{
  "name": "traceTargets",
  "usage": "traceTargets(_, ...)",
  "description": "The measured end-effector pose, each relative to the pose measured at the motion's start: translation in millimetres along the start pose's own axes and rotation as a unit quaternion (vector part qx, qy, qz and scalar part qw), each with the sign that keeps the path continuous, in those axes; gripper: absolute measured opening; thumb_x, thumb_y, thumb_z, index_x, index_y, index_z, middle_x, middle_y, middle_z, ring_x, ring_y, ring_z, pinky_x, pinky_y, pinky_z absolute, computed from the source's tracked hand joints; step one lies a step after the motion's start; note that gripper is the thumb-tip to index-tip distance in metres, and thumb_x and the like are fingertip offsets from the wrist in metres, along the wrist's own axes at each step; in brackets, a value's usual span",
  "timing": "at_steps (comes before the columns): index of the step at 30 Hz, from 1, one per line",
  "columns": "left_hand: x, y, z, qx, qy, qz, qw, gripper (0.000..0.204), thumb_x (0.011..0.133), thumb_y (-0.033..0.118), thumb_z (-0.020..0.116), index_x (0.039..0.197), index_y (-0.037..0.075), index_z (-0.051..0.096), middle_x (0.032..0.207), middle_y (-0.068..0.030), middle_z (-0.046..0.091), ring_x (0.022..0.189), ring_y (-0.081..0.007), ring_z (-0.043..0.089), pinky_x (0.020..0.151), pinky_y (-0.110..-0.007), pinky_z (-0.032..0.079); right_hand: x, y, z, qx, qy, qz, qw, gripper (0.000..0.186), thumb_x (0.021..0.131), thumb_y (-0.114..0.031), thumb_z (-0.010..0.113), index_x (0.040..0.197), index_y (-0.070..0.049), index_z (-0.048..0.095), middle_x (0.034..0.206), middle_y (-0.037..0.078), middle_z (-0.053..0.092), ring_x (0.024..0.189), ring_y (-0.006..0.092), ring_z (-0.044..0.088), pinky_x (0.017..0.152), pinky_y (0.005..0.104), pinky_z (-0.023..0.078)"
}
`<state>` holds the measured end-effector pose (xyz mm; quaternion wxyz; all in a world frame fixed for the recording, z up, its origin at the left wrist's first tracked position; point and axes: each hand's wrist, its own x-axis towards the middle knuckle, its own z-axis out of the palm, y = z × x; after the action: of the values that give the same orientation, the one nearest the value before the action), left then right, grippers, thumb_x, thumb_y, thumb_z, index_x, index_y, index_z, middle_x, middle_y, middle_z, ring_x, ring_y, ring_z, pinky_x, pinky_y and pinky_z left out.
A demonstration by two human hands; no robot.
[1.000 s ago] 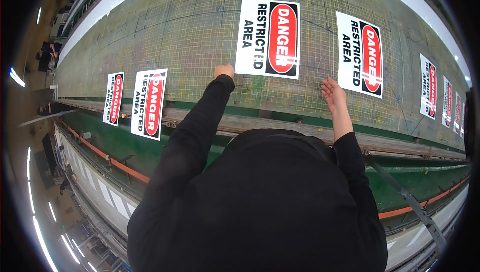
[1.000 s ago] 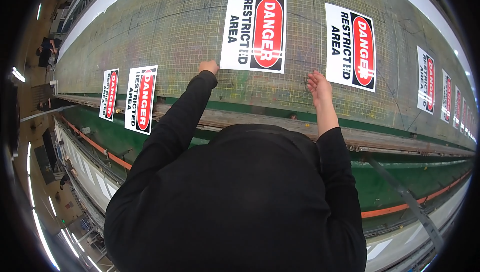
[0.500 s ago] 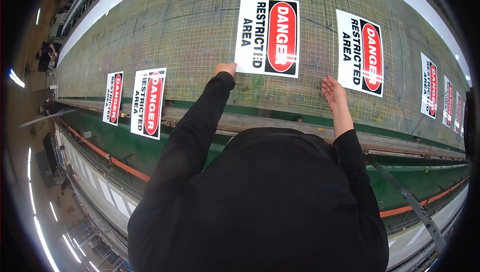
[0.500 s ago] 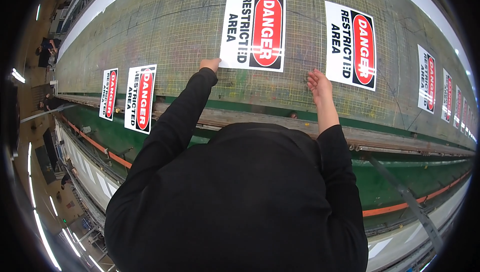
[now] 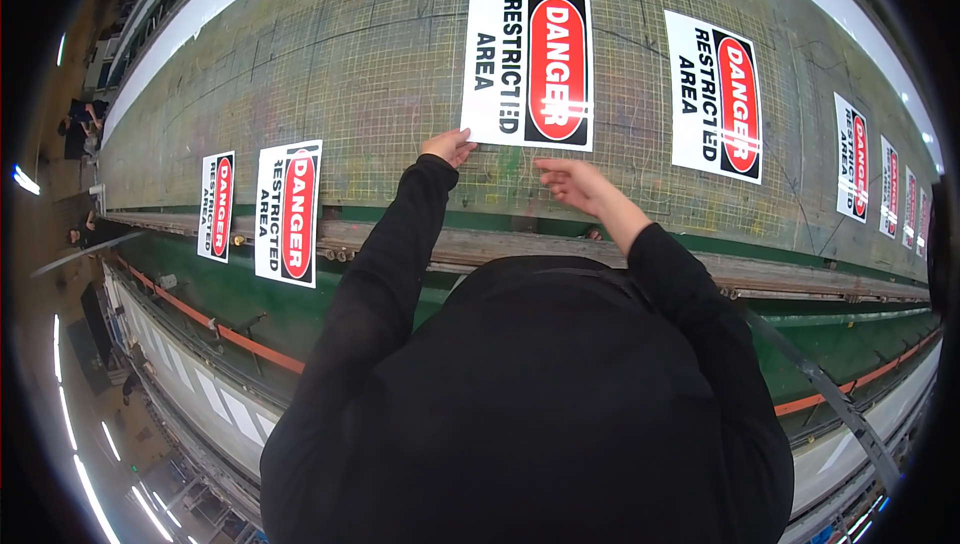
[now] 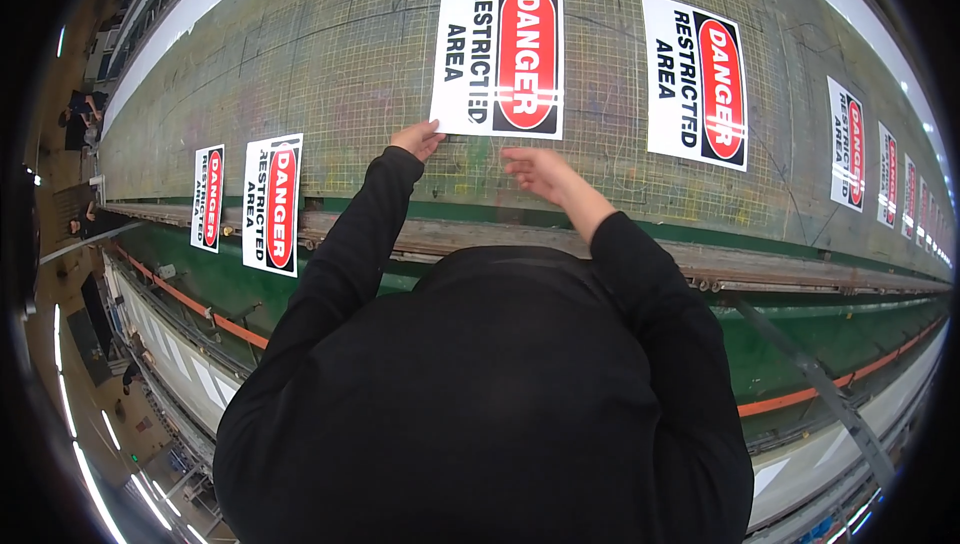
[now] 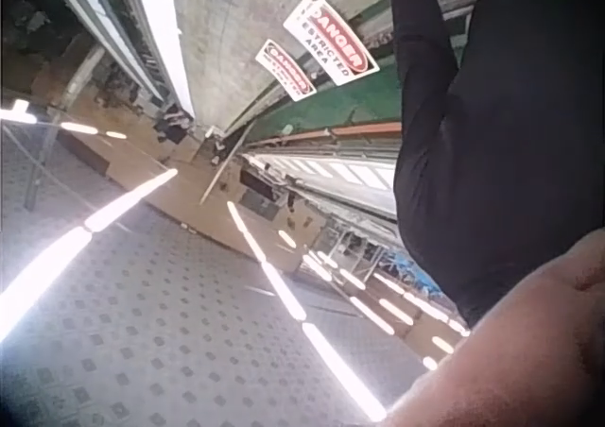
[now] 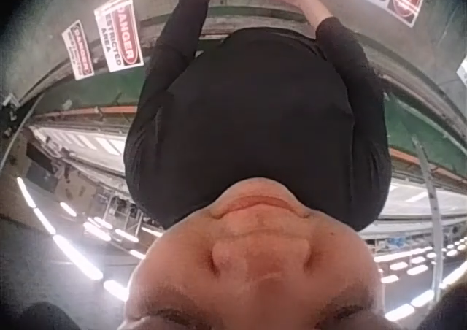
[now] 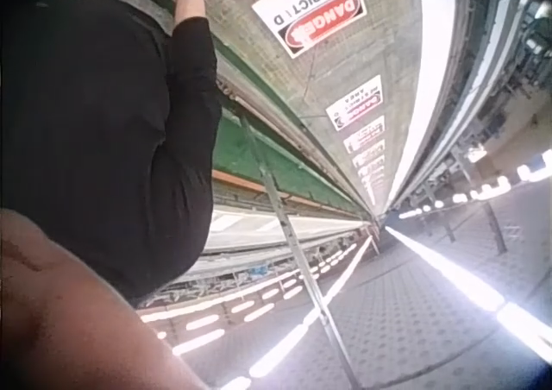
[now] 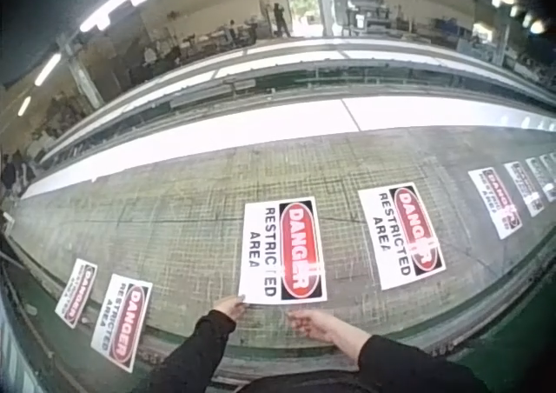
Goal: Placing 'Danger Restricted Area' signs onto a large production machine bed.
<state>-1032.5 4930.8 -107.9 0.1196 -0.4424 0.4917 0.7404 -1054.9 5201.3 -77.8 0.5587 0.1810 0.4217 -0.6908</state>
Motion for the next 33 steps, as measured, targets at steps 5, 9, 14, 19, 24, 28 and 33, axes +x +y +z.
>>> traceTargets(5, 2, -7, -7, -0.040, -0.052, -0.007, 0.998, 0.034, 0.079, 0.015, 0.062, 0.107, 0.002, 0.049, 0.092, -0.0064, 0.058, 0.080, -0.0154, 0.058, 0.064, -0.022, 0.045, 43, 14, 35, 0.112, -0.059, 0.003, 0.992, 0.030, 0.084, -0.015, 0.047, 0.111, -0.003, 0.049, 0.073, 0.002, 0.056, 0.057, 0.0071, 0.045, 0.048, 0.0172, 0.036)
traceTargets(9, -4, -5, -6, -0.047, -0.054, -0.013, 0.997, 0.039, 0.080, 0.019, 0.062, 0.112, 0.004, 0.047, 0.097, -0.0045, 0.057, 0.087, -0.0145, 0.056, 0.072, -0.024, 0.043, 49, 11, 36, 0.207, -0.058, -0.022, 0.976, 0.031, 0.083, -0.013, 0.044, 0.111, 0.001, 0.047, 0.076, 0.004, 0.056, 0.059, 0.0091, 0.048, 0.046, 0.0181, 0.039)
traceTargets(14, -5, -6, -6, -0.045, -0.054, -0.002, 0.998, 0.041, 0.079, 0.019, 0.062, 0.113, 0.004, 0.046, 0.096, -0.0045, 0.057, 0.087, -0.0144, 0.057, 0.072, -0.024, 0.044, 55, 23, 31, 0.271, -0.026, -0.077, 0.959, 0.036, 0.078, -0.011, 0.043, 0.112, 0.001, 0.044, 0.079, 0.008, 0.057, 0.060, 0.0134, 0.050, 0.051, 0.0207, 0.042)
traceTargets(19, -2, -8, -9, -0.036, -0.063, -0.006, 0.997, 0.046, 0.080, 0.022, 0.061, 0.118, 0.006, 0.043, 0.105, -0.0047, 0.053, 0.098, -0.0161, 0.051, 0.085, -0.028, 0.039, 50, 29, 13, 0.329, -0.002, -0.113, 0.938, 0.037, 0.077, -0.010, 0.042, 0.112, 0.001, 0.043, 0.077, 0.008, 0.056, 0.062, 0.0145, 0.051, 0.052, 0.0222, 0.042)
traceTargets(24, -3, -7, -10, -0.054, -0.050, 0.000, 0.997, 0.042, 0.079, 0.019, 0.063, 0.114, 0.004, 0.045, 0.097, -0.0042, 0.057, 0.088, -0.0148, 0.056, 0.075, -0.025, 0.044, 34, 34, 4, 0.364, 0.107, -0.188, 0.906, 0.030, 0.080, -0.015, 0.041, 0.104, 0.001, 0.048, 0.072, 0.007, 0.056, 0.059, 0.0137, 0.050, 0.051, 0.0215, 0.042)
traceTargets(28, -3, -6, -8, -0.051, -0.055, 0.001, 0.997, 0.043, 0.079, 0.020, 0.063, 0.115, 0.004, 0.044, 0.098, -0.0044, 0.057, 0.089, -0.0148, 0.056, 0.076, -0.026, 0.043, 29, 32, -15, 0.349, 0.195, -0.244, 0.884, 0.028, 0.082, -0.019, 0.043, 0.102, -0.001, 0.050, 0.064, 0.005, 0.054, 0.054, 0.0123, 0.050, 0.047, 0.0219, 0.041)
traceTargets(33, -6, -3, -9, -0.033, -0.059, 0.001, 0.998, 0.047, 0.079, 0.020, 0.062, 0.118, 0.002, 0.041, 0.103, -0.0074, 0.055, 0.092, -0.0178, 0.056, 0.079, -0.028, 0.043, 12, 18, -37, 0.218, 0.245, -0.271, 0.905, 0.027, 0.085, -0.022, 0.045, 0.100, 0.000, 0.050, 0.062, 0.006, 0.054, 0.048, 0.0117, 0.050, 0.042, 0.0209, 0.039)
